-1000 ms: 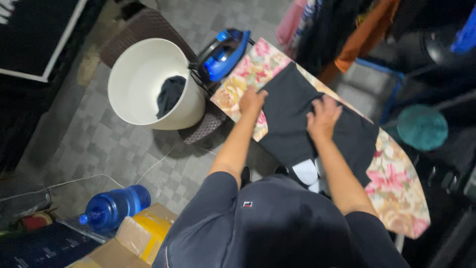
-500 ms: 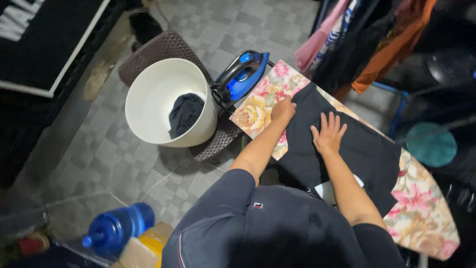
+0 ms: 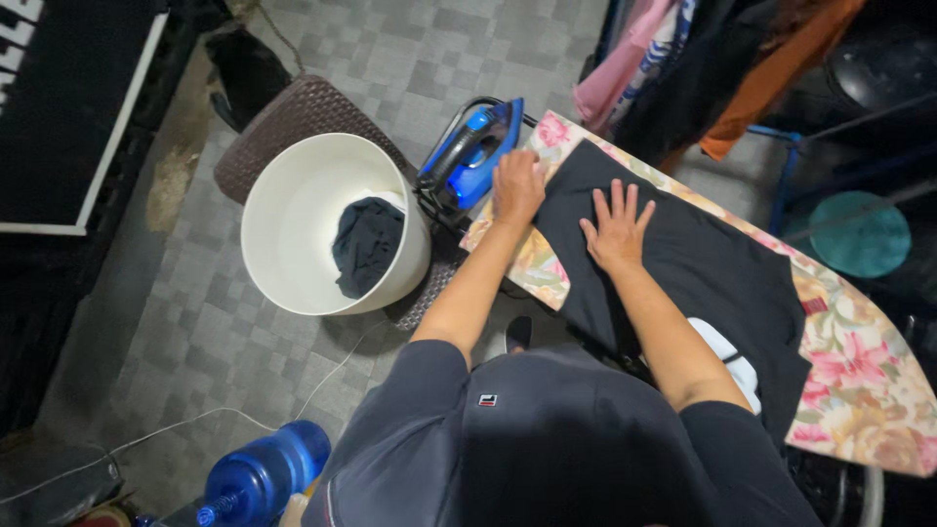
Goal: The person irons a black t-shirt on a floral-patterned ironing board. They repeatedly smooth the fabric, reposition the shirt, and use a blue steam iron to press different sections until the garment is flat.
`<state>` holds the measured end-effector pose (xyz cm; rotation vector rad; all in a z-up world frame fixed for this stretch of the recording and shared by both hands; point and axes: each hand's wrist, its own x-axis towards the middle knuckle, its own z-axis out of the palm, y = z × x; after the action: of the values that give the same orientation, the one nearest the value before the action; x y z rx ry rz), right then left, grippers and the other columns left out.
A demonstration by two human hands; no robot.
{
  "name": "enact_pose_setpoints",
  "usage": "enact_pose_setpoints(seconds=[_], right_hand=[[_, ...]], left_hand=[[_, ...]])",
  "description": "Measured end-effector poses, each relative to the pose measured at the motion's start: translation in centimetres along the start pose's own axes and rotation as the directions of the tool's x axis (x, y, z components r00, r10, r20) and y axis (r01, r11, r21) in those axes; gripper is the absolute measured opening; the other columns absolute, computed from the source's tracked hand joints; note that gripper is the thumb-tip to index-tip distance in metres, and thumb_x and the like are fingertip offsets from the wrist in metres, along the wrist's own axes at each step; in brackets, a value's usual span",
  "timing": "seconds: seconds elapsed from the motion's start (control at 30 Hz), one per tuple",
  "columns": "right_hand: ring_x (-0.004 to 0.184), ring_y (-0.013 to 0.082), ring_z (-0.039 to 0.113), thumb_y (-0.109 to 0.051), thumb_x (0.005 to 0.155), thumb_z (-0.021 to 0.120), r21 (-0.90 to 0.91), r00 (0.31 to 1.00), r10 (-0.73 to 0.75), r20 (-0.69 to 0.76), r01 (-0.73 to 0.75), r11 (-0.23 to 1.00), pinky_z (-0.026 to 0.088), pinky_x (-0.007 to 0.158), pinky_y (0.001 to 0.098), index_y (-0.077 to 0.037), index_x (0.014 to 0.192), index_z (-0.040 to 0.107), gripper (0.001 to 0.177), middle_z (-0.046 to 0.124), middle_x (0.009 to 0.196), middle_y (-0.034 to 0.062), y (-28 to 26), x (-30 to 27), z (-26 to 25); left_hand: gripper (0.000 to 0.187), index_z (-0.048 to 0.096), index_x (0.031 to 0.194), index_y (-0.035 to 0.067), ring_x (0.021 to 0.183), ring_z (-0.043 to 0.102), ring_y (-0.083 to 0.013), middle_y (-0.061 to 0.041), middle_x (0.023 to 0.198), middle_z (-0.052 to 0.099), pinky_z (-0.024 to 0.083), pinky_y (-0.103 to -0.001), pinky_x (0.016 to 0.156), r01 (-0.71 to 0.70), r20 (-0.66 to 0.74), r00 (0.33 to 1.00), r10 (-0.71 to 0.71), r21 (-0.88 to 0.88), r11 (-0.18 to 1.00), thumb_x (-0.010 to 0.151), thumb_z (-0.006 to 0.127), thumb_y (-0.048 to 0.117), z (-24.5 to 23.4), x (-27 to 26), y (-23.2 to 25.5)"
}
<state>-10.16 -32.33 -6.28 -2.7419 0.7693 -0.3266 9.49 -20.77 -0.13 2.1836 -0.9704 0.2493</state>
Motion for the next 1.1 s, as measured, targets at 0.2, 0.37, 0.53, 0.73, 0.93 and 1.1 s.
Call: enact_pose_setpoints(seconds=[0.2,0.37,0.53,0.73,0.93,1.1], right_hand=[[0.126,0.0395,0.050,-0.018,0.094,0.065,-0.048,0.986,0.086,-0.146,-0.094,0.994,0.039,0.098,0.0622,-0.006,0.140,0.061,0.048,0.055,0.146,0.0143,0.2,8.7,3.2],[0.109,0.0358,0.059,-0.016,0.095,0.066,-0.138,0.988,0.089,-0.122,-0.106,0.985,0.045,0.088,0.0531,-0.007,0.105,0.068,0.014,0.065,0.112,0.0138,0.3,14.3,2.5],[0.107,0.0351,0.060,-0.011,0.088,0.066,-0.094,0.990,0.025,-0.141,-0.039,0.995,0.046,0.087,0.0511,-0.009,0.103,0.069,0.015,0.066,0.107,0.0128,-1.1,15.7,1.5],[0.130,0.0402,0.047,-0.027,0.091,0.072,0.110,0.957,0.142,-0.253,-0.117,0.987,0.035,0.107,0.0564,-0.006,0.122,0.064,0.039,0.056,0.134,0.0184,-3.1,10.9,1.9],[0.152,0.0455,0.021,-0.042,0.091,0.070,0.031,0.999,0.017,-0.046,-0.015,0.999,0.012,0.118,0.0659,-0.006,0.153,0.045,0.075,0.030,0.163,0.0256,-4.0,0.8,2.3],[0.158,0.0458,0.017,-0.044,0.095,0.064,0.148,0.986,0.113,-0.120,-0.095,0.984,0.011,0.126,0.0642,-0.006,0.158,0.040,0.078,0.024,0.170,0.0269,-0.4,-1.8,-0.8]], left_hand=[[0.027,0.064,0.099,0.016,0.112,0.055,-0.0333,-0.008,0.112,0.062,0.042,-0.050,0.095,-0.020,-0.190,0.981,0.047,0.139,0.990,0.077,0.079,0.021,-5.5,5.5,-3.1],[0.047,0.063,0.115,0.010,0.117,0.054,-0.0355,-0.012,0.118,0.061,0.042,-0.052,0.096,0.219,0.019,0.973,-0.232,0.263,0.940,0.076,0.082,0.028,-5.0,6.5,-6.1],[0.059,0.063,0.122,0.007,0.117,0.060,-0.0372,-0.016,0.124,0.065,0.048,-0.050,0.096,0.340,0.206,0.898,-0.389,0.237,0.910,0.076,0.083,0.037,-4.3,8.5,-9.5],[0.062,0.076,0.099,0.000,0.087,0.071,-0.0344,-0.023,0.099,0.074,0.056,-0.045,0.075,0.397,0.584,0.731,-0.352,0.055,0.916,0.074,0.084,0.056,-2.3,10.5,-15.7],[0.059,0.077,0.085,-0.003,0.058,0.073,-0.0255,-0.018,0.071,0.075,0.057,-0.038,0.052,0.571,0.560,0.727,-0.398,-0.170,0.803,0.070,0.082,0.053,-3.0,10.9,-16.3],[0.058,0.078,0.093,0.001,0.065,0.076,-0.0249,-0.017,0.078,0.077,0.058,-0.037,0.061,0.422,0.470,0.832,-0.294,-0.193,0.886,0.071,0.082,0.055,-9.5,9.0,-9.3]])
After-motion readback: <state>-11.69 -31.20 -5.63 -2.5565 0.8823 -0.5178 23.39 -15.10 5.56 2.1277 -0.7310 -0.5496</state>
